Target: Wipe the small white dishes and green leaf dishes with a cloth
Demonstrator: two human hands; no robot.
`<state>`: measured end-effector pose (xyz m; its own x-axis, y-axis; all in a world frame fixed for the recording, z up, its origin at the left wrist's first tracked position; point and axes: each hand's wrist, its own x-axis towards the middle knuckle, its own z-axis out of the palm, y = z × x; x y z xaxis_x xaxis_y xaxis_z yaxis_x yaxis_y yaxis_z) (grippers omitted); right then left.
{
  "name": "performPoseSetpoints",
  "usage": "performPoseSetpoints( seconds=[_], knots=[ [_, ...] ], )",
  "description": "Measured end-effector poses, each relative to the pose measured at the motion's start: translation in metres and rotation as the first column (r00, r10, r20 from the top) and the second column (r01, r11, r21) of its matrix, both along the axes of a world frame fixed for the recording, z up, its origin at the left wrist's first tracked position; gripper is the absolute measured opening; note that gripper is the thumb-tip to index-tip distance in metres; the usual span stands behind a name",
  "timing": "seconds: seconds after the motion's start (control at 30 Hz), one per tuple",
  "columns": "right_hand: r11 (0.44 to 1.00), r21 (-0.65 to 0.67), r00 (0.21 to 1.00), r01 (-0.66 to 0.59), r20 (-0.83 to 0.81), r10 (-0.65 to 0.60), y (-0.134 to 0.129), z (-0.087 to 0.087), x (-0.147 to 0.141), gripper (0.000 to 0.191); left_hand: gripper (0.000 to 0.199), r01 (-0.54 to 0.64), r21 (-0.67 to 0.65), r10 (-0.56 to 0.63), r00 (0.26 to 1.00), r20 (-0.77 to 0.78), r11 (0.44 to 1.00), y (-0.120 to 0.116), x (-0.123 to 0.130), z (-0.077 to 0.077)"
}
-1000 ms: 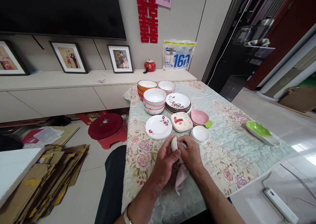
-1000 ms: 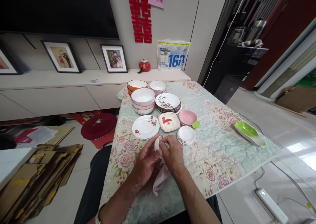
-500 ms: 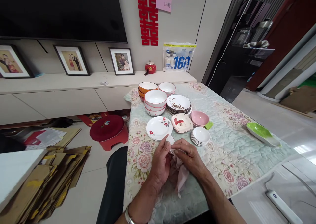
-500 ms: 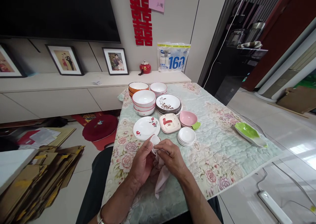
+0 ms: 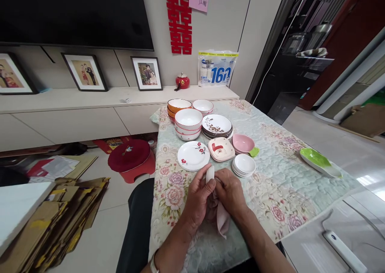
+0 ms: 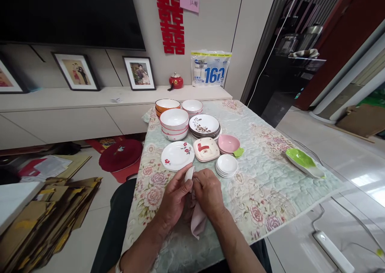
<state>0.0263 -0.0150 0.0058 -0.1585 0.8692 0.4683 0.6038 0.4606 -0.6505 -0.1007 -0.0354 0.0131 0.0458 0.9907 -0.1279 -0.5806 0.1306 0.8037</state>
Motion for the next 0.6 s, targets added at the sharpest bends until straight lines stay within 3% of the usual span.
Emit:
performPoseSetpoints(
  seconds=[0.07, 0.13, 0.23, 0.33, 0.4, 0.47, 0.53, 0.6],
  knots=[
    [0.984, -0.151, 0.990, -0.095, -0.120, 0.077, 0.001, 0.004, 0.001, 0.017, 0.054, -0.035, 0.028, 0.035, 0.999, -0.025, 0.999, 0.000, 0.001, -0.002],
    [0.947, -0.281, 0.948, -0.157, -0.310, 0.065, 0.001, 0.008, 0.002, 0.013, 0.053, -0.037, 0.012, 0.038, 0.999, -0.031, 0.999, 0.000, 0.003, -0.003],
    [0.890, -0.435, 0.831, -0.135, -0.540, -0.138, 0.001, 0.012, 0.004, 0.020, 0.064, 0.107, -0.079, -0.106, 0.994, 0.023, 0.991, -0.002, 0.007, -0.004],
    [0.858, -0.503, 0.739, -0.102, -0.616, -0.273, 0.000, 0.013, 0.005, 0.025, 0.073, 0.204, -0.091, -0.198, 0.977, 0.075, 0.975, -0.004, 0.009, -0.003],
    [0.883, -0.447, 0.758, -0.145, -0.624, -0.192, -0.001, 0.014, 0.006, 0.022, 0.068, 0.168, -0.086, -0.160, 0.983, 0.091, 0.982, -0.003, 0.008, -0.001],
    [0.921, -0.317, 0.812, -0.228, -0.583, 0.000, 0.000, 0.015, 0.006, 0.016, 0.061, 0.109, -0.089, -0.098, 0.988, 0.119, 0.990, -0.002, 0.005, 0.002],
    [0.934, -0.182, 0.858, -0.309, -0.476, 0.191, 0.001, 0.013, 0.007, 0.011, 0.055, 0.058, -0.100, -0.042, 0.987, 0.156, 0.993, 0.000, 0.002, 0.005],
    [0.939, -0.088, 0.899, -0.331, -0.332, 0.286, 0.002, 0.010, 0.006, 0.013, 0.051, 0.024, -0.113, -0.003, 0.983, 0.186, 0.993, 0.001, 0.000, 0.007]
  ],
)
